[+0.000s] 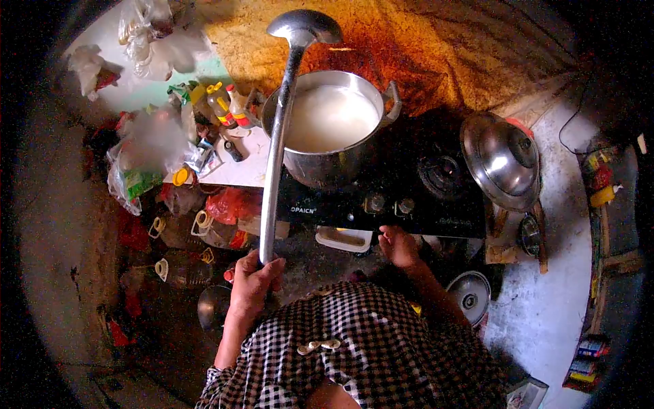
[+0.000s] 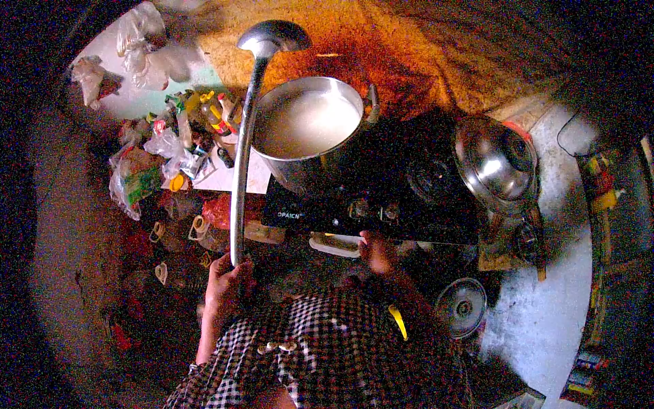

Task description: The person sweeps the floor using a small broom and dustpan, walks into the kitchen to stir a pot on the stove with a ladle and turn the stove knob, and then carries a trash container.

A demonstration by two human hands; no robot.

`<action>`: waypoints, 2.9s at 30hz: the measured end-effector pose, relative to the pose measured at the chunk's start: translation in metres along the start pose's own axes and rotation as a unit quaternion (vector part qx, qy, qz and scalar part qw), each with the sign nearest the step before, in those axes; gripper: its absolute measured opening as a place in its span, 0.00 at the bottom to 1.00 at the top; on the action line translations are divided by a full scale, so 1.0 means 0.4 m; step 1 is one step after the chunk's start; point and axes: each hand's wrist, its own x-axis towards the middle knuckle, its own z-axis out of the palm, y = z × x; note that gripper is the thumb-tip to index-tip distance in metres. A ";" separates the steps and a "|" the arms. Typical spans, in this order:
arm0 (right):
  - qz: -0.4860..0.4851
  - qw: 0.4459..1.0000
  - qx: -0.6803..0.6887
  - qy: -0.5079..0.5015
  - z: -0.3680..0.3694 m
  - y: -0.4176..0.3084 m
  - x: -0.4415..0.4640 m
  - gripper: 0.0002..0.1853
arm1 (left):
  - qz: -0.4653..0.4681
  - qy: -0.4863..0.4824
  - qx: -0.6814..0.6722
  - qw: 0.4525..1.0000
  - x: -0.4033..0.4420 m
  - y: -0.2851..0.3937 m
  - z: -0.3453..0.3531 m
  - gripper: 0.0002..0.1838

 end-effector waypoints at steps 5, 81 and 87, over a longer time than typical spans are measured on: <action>0.000 1.000 -0.020 0.008 0.010 0.010 -0.009 0.14 | 0.002 0.003 0.008 1.000 -0.005 0.015 0.006 0.06; 0.180 0.957 -0.157 -0.166 -0.008 -0.100 0.011 0.16 | 0.029 0.018 0.009 0.999 0.010 0.017 -0.033 0.06; 0.167 0.963 -0.147 -0.150 -0.001 -0.093 0.003 0.16 | 0.031 0.000 0.000 1.000 0.008 0.025 -0.037 0.06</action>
